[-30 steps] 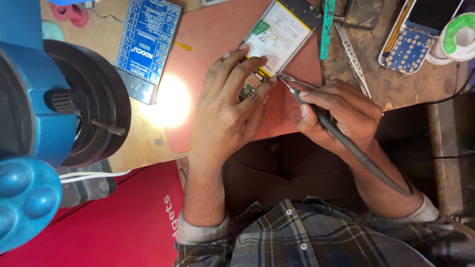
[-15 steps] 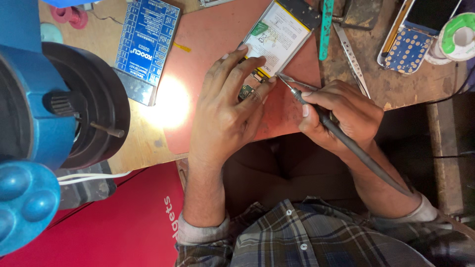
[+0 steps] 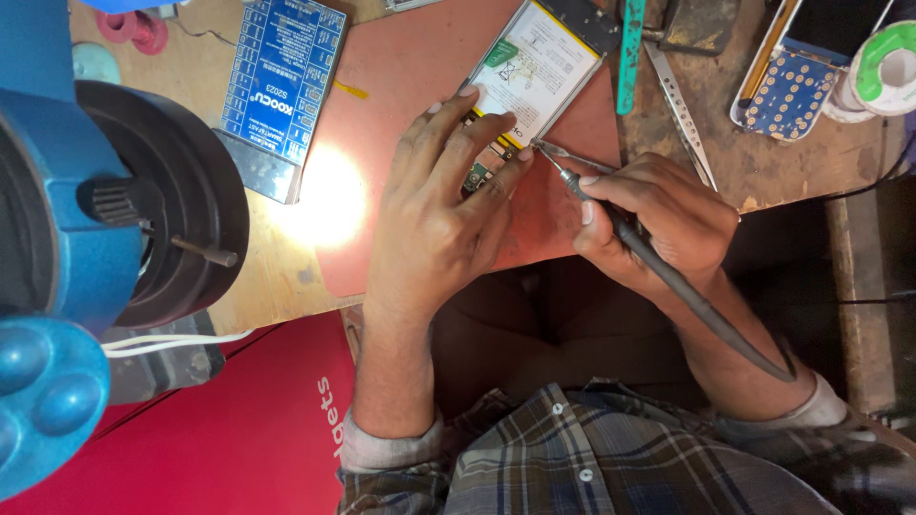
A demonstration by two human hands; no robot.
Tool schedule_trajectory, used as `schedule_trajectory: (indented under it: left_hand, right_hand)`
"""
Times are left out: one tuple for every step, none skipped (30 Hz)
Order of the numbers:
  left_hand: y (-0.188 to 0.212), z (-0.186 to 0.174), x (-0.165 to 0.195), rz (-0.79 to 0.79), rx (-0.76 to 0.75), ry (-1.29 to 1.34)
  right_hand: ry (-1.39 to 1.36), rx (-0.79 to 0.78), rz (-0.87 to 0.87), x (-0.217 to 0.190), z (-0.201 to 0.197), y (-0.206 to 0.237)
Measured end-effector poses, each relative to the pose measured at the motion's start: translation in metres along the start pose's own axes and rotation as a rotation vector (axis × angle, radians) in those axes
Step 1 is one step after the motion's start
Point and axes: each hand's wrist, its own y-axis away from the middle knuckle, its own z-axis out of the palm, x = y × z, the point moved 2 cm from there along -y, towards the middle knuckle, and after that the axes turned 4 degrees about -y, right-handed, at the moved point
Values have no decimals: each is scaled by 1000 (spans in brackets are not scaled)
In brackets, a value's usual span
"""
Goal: The person works at a repair bench on a disassembled smartphone, holding the exposed motherboard with one hand while soldering a component on it with a soldering iron. They apply flux paste to the board, steady the phone with tweezers, and continue soldering the small component.
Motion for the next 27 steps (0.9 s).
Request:
schedule_trajectory:
  left_hand:
    - [0,0,0,1,-1,0]
    - [0,0,0,2,-3,2]
    - [0,0,0,3,-5,6]
    - [0,0,-1,4,-7,9]
    - [0,0,-1,4,-6,9]
    - [0,0,-1,4,-6,8]
    - [0,0,-1,4,-5,7]
    - [0,0,-1,3,-5,8]
    - [0,0,-1,1,-5,10]
    - [0,0,-1,0,-5,12]
    - [0,0,-1,1,-5,10]
    - [0,1,-1,1,-4,8]
    - [0,1,-1,2,-4,6]
    - [0,1,-1,1,-4,6]
    - [1,1,-1,0,-4,6]
    - [1,1,-1,-1,-4,7]
    - [1,2,-1,-1,-6,6]
    - [1,2,-2,-1,-8,5]
    - [2,2,-2,-1,-9,4]
    - [2,2,-2,-3,-8,5]
    - [2,1,-2,-4,-7,5]
    - [2,1,-2,-6,-6,4]
    - [2,1,-2,-7,-7,4]
    - [2,1,-2,-7,-9,5]
    - [2,1,-1,-7,-10,6]
    - [2,1,-1,-5,-9,4]
    - [1,1,-1,-3,-7,2]
  right_hand:
    - [1,0,-1,0,0,0]
    - [3,0,0,0,0,0]
    - [-1,-2,-7,0,0,0]
    - [-3,-3,-14,0,0,0]
    - [-6,-4,-21,0,0,0]
    - [-3,-2,-21,0,0,0]
    - [1,1,-23,0,0,0]
    - [4,5,-25,1,1,-1]
    - [5,5,-24,1,1,-1]
    - [6,6,-23,0,1,-1]
    - [6,6,-22,0,1,-1]
    - [9,6,-27,0,1,-1]
    - [12,5,-33,0,1,-1]
    - [15,5,-38,0,1,-1]
    - [19,2,-38,0,1,0]
    - [23,-1,-39,0,1,0]
    - [28,-3,-39,0,1,0]
    - [20,-5,-37,0,1,0]
    - [11,-6,-36,0,1,0]
    - [2,-8,-35,0,1,0]
    - [2,-6,-33,0,1,0]
    - [1,-4,-32,0,1,0]
    - [0,-3,-31,-1,1,0]
    - [-1,0,-29,-1,1,0]
    - [-2,2,-28,-1,2,0]
    - [-3,5,-26,-1,2,0]
    - [3,6,-29,-1,2,-1]
